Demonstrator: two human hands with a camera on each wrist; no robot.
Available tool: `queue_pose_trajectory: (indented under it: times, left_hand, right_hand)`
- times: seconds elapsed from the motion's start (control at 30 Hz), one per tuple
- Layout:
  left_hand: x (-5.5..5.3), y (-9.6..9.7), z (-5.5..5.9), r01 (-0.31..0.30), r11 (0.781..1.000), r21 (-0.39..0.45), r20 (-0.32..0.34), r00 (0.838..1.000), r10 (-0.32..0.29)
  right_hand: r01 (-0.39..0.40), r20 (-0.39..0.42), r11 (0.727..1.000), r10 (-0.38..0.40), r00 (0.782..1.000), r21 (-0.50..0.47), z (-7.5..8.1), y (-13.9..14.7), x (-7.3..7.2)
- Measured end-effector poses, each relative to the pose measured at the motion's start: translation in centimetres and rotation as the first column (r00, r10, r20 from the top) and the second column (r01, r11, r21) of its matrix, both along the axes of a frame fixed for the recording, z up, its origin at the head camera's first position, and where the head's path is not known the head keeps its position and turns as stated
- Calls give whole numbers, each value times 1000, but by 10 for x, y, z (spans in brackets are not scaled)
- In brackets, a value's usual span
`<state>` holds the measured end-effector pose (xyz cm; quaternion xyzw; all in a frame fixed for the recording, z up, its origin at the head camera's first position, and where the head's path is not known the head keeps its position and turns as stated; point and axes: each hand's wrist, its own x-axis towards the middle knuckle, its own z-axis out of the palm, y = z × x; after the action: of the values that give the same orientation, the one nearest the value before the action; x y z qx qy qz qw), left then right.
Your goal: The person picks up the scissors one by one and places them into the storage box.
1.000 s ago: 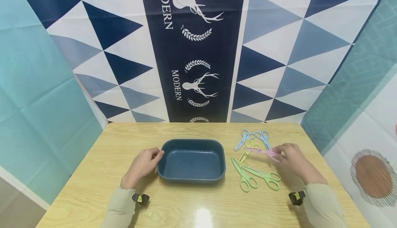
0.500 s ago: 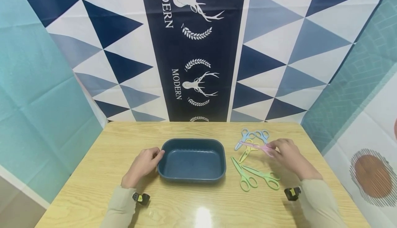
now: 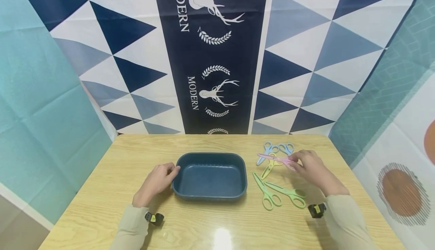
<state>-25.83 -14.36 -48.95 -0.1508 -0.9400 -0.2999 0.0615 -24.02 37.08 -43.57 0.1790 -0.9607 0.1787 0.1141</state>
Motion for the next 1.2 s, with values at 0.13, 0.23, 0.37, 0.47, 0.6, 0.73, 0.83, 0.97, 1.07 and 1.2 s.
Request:
queue_pose_trajectory:
  times: [0.13, 0.23, 0.37, 0.47, 0.6, 0.73, 0.83, 0.97, 1.07, 1.2]
  left_hand:
    - [0, 1, -1, -4, 1000, 7, 17, 1000, 4]
    - [0, 1, -1, -7, 1000, 12, 25, 1000, 7]
    - [0, 1, 0, -3, 1000, 19, 44, 999, 2]
    - [0, 1, 0, 1, 1000, 29, 69, 998, -3]
    - [1, 1, 0, 5, 999, 37, 89, 996, -8]
    - [0, 1, 0, 6, 999, 38, 91, 996, -9]
    - [-1, 1, 0, 4, 999, 37, 95, 995, -7]
    - [-2, 1, -1, 8, 999, 42, 87, 996, -11]
    - [-2, 1, -2, 13, 999, 51, 81, 997, -17]
    - [-2, 1, -3, 13, 998, 63, 91, 996, -19]
  right_hand:
    - [-8, -40, 1000, 8, 999, 2, 3, -4, 0]
    - [-17, -67, 1000, 18, 998, 15, 5, -6, 0]
    - [-19, -68, 1000, 20, 997, 25, 7, -9, -2]
    - [-18, -64, 999, 20, 998, 27, 7, -11, -3]
    - [-26, -61, 999, 28, 998, 25, 9, -14, -5]
    - [-40, -42, 999, 41, 998, 22, 12, -17, -7]
    - [-55, -19, 998, 55, 998, 26, 14, -20, -8]
    - [-73, -1, 997, 74, 997, 33, 15, -22, -12]
    - [-90, 5, 995, 90, 996, 38, 14, -24, -15]
    - [-112, 12, 993, 112, 994, 40, 15, -29, -17]
